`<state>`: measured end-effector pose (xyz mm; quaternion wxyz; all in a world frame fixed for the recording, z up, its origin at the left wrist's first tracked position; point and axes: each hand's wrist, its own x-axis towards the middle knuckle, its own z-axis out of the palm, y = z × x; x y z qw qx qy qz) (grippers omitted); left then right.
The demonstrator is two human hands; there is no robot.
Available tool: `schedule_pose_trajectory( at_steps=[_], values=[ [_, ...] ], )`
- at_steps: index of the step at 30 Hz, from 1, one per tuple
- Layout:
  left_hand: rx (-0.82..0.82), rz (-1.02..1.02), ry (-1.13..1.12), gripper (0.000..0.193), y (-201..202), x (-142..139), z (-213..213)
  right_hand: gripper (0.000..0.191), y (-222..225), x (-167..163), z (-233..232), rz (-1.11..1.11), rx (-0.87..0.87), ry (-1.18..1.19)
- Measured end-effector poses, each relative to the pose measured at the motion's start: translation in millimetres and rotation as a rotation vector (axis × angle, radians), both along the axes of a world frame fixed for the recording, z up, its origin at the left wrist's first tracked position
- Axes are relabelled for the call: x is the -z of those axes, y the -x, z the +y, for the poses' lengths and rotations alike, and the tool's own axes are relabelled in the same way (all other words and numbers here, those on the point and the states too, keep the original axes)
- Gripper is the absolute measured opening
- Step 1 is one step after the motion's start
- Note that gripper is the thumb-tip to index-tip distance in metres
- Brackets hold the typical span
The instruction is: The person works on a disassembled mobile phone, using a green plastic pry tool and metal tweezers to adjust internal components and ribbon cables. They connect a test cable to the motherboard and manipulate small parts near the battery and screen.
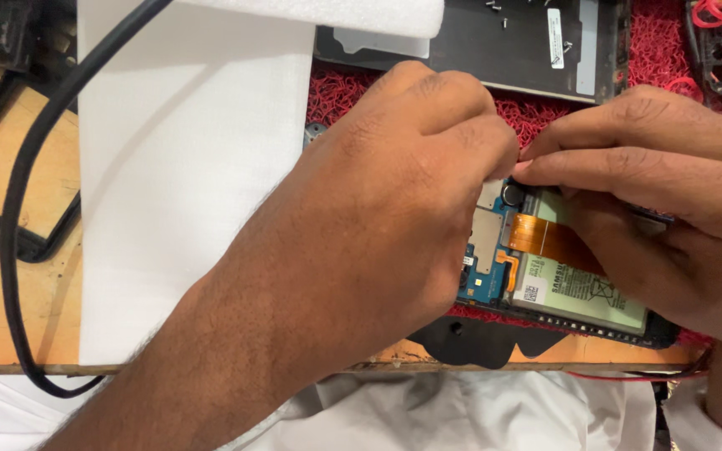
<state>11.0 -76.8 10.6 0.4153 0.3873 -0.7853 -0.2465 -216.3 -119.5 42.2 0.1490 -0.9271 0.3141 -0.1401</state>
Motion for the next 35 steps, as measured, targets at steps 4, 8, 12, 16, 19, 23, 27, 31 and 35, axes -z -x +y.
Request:
schedule_pose_trajectory(
  at_steps=[4, 8, 12, 16, 19, 23, 27, 31, 35],
  values=[
    [0.009, -0.025, 0.058, 0.031, 0, 1, 0, 0.019, -1, 2, -1, -0.058, -0.013, 0.013],
    [0.006, -0.052, 0.093, 0.035, 1, 1, 1, 0.015, -3, 1, 0, -0.096, 0.003, -0.007],
    [0.014, -0.099, 0.069, 0.035, 1, -1, 0, 0.015, -6, -3, 1, -0.082, 0.028, -0.006],
    [0.014, -0.089, 0.097, 0.035, 2, -2, -1, 0.015, -1, -2, 3, -0.042, 0.050, 0.003],
    [0.018, -0.100, 0.081, 0.035, 2, -2, -1, 0.019, 24, 9, 5, -0.005, 0.047, 0.052],
    [0.022, -0.127, 0.085, 0.038, 0, -4, -2, 0.025, 95, 27, 13, -0.212, 0.488, -0.167],
    [0.012, -0.180, 0.104, 0.032, 7, -7, -4, 0.022, 168, 22, 22, 0.038, 0.873, -0.329],
    [0.015, -0.179, 0.057, 0.022, 9, -9, -3, 0.021, 179, 2, 49, 0.140, 0.830, -0.236],
    [0.008, -0.112, 0.107, 0.021, 4, -3, -5, 0.020, 171, 42, 40, 0.024, 0.775, -0.292]
  ],
)
